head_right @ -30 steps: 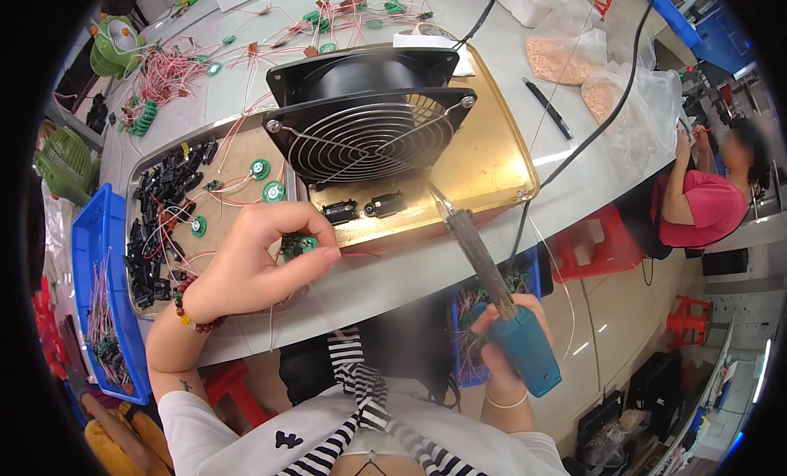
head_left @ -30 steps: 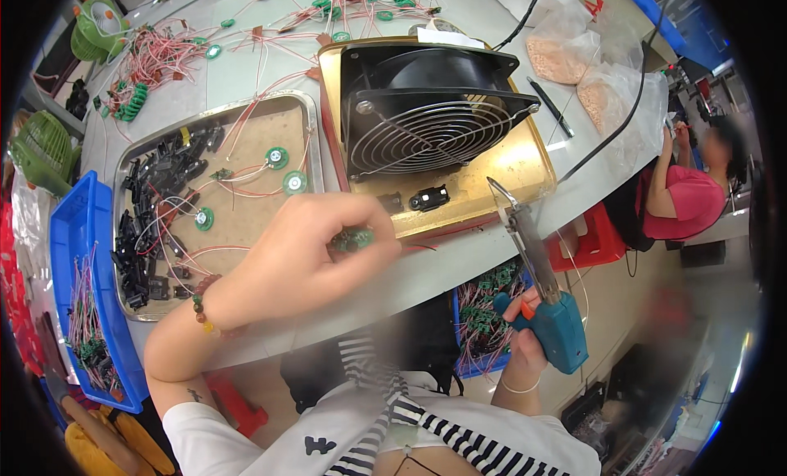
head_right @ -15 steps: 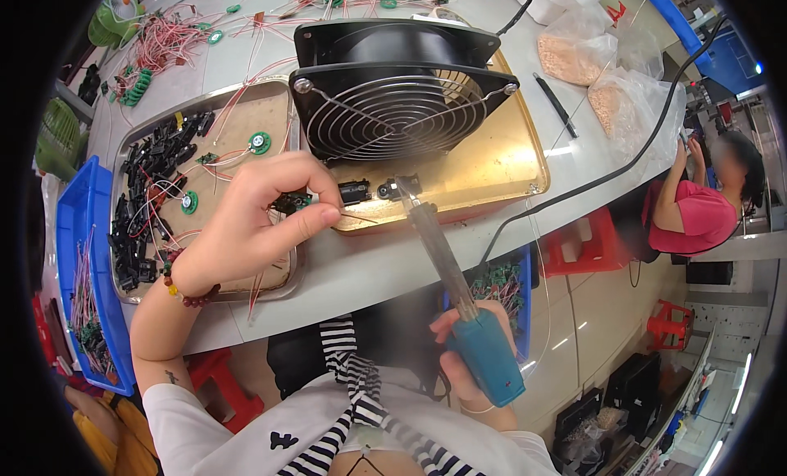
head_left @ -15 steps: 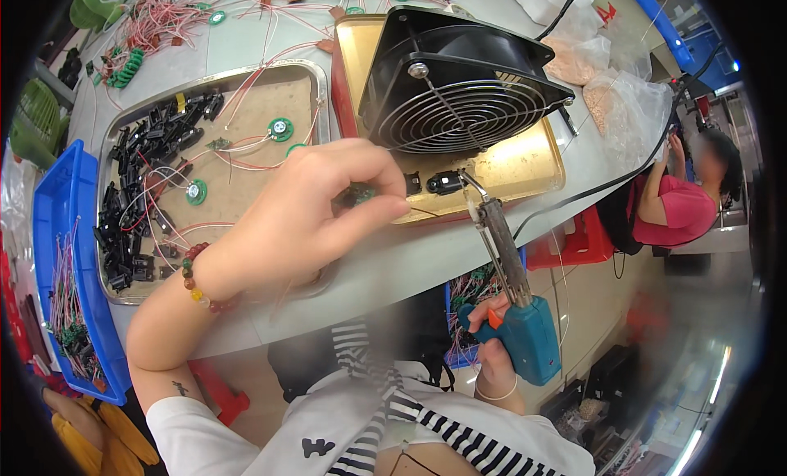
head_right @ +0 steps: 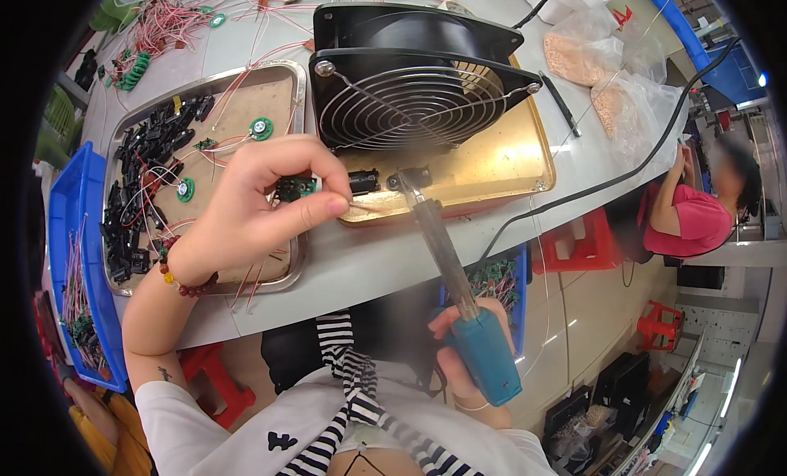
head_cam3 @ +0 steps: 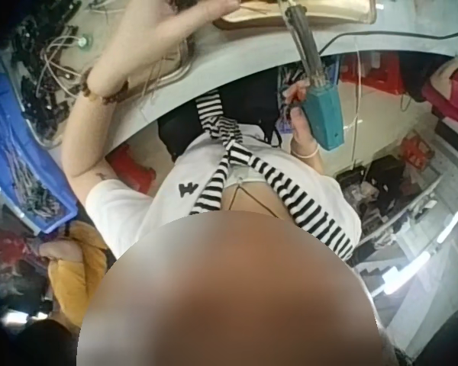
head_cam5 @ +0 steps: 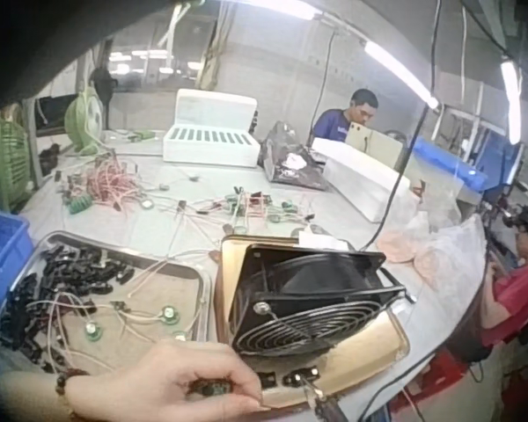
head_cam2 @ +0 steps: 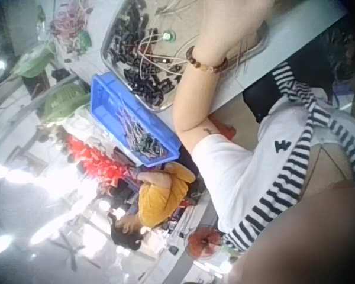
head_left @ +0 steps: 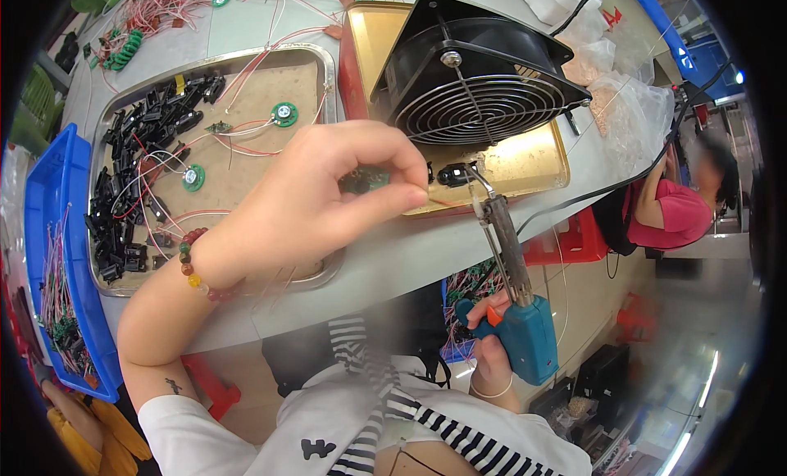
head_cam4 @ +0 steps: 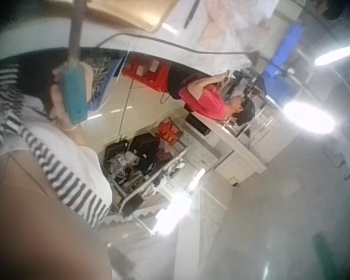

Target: The person solders thin insulated wires onto small circular LED circuit boards using a soldering iron at a factory workbench.

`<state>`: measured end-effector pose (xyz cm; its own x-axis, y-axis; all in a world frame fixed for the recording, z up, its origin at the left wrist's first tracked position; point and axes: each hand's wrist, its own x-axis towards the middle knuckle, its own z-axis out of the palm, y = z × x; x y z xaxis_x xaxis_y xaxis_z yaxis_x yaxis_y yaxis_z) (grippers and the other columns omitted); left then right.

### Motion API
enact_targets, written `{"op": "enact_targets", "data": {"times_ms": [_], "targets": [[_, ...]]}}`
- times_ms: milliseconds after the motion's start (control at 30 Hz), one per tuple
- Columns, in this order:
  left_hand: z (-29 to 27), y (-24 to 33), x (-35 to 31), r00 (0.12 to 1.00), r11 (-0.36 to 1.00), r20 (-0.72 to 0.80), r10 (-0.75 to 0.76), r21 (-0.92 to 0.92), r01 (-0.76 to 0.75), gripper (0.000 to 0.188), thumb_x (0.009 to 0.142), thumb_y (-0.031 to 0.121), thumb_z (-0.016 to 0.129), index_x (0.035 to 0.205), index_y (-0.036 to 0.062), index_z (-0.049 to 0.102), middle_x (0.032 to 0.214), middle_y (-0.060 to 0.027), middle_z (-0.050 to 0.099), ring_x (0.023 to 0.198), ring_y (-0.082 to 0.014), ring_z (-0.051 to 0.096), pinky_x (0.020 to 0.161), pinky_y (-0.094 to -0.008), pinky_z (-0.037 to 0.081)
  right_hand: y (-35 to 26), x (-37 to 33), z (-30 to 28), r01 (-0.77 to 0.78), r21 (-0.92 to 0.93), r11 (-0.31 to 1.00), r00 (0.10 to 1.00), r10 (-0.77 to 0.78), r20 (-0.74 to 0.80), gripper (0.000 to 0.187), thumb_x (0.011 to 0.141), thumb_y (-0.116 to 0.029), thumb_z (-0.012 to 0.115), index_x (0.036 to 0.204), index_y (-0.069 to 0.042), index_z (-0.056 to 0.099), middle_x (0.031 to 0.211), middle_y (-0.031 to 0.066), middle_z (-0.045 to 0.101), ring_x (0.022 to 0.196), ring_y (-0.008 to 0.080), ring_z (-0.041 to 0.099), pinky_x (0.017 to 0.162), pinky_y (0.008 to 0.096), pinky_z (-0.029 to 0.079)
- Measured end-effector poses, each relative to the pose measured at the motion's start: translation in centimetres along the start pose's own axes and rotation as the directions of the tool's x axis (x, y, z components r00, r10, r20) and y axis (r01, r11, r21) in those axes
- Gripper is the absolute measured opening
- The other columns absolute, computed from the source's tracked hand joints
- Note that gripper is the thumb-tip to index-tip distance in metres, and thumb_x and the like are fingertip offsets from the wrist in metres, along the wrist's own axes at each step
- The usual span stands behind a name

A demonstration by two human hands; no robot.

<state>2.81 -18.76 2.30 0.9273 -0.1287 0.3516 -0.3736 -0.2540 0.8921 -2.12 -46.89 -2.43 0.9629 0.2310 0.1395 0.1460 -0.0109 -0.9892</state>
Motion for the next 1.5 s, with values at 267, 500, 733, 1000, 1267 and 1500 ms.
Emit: {"op": "enact_targets", "data": {"times_ms": [267,500,733,1000,1267,1500], "targets": [[0.1,0.0,-0.1,0.997,0.999,0.076,0.018,-0.036,-0.015,0.009,0.082,0.008,0.062,0.083,-0.0007,0.058,0.079,-0.0071,0.06,0.076,-0.0167,0.056,0.071,-0.0284,0.044,0.2,0.0,-0.1,0.058,-0.007,0.998,0.997,-0.058,-0.059,0.043,0.074,-0.031,0.072,0.099,-0.002,0.054,0.09,0.01,0.056,0.071,0.0172,0.057,0.062,0.0272,0.046],[0.3,0.3,-0.4,0.995,0.994,0.075,-0.06,0.098,0.053,0.009,0.083,0.008,0.059,0.085,-0.0008,0.058,0.076,-0.0088,0.061,0.071,-0.0195,0.059,0.066,-0.0283,0.046,0.2,-0.2,-0.1,0.022,0.008,1.0,0.997,-0.022,-0.077,0.045,0.072,-0.031,0.073,0.1,-0.001,0.054,0.087,0.0088,0.057,0.071,0.0167,0.058,0.063,0.0267,0.045],[0.8,-0.3,-0.5,0.995,0.928,-0.043,0.093,0.365,-0.072,0.011,0.081,0.01,0.063,0.085,0.0013,0.058,0.071,-0.0092,0.061,0.061,-0.021,0.06,0.054,-0.0286,0.046,0.5,-0.3,-0.1,0.001,0.001,1.0,1.0,-0.001,-0.031,0.045,0.073,-0.029,0.072,0.103,0.0,0.054,0.088,0.0107,0.058,0.07,0.0165,0.057,0.065,0.0258,0.045],[0.6,-0.7,-0.5,0.98,0.861,-0.129,0.149,0.505,-0.064,0.008,0.078,0.007,0.065,0.083,0.002,0.06,0.068,-0.0087,0.061,0.057,-0.02,0.059,0.051,-0.0283,0.045,1.4,-0.3,-0.2,0.047,-0.041,0.998,0.999,-0.045,0.03,0.044,0.075,-0.026,0.069,0.106,0.002,0.054,0.09,0.0123,0.058,0.071,0.0164,0.057,0.065,0.0275,0.046],[0.6,-1.0,-0.4,0.974,0.927,-0.175,0.141,0.368,-0.068,0.007,0.072,0.004,0.064,0.07,0.0005,0.059,0.062,-0.0067,0.061,0.053,-0.0149,0.058,0.051,-0.0248,0.045,0.9,-0.5,0.1,-0.002,-0.028,1.0,1.0,0.002,0.016,0.042,0.075,-0.023,0.069,0.105,0.001,0.053,0.091,0.0117,0.057,0.072,0.0161,0.057,0.065,0.0266,0.046],[0.7,-1.1,-0.5,0.973,0.948,-0.2,0.116,0.316,-0.048,0.008,0.071,0.005,0.064,0.069,0.0001,0.059,0.059,-0.0059,0.06,0.052,-0.0125,0.057,0.05,-0.0235,0.044,1.3,-0.7,-0.1,0.087,-0.161,0.983,0.991,-0.068,0.119,0.033,0.076,-0.016,0.064,0.105,-0.002,0.053,0.092,0.011,0.058,0.071,0.0165,0.057,0.065,0.027,0.046]]}}
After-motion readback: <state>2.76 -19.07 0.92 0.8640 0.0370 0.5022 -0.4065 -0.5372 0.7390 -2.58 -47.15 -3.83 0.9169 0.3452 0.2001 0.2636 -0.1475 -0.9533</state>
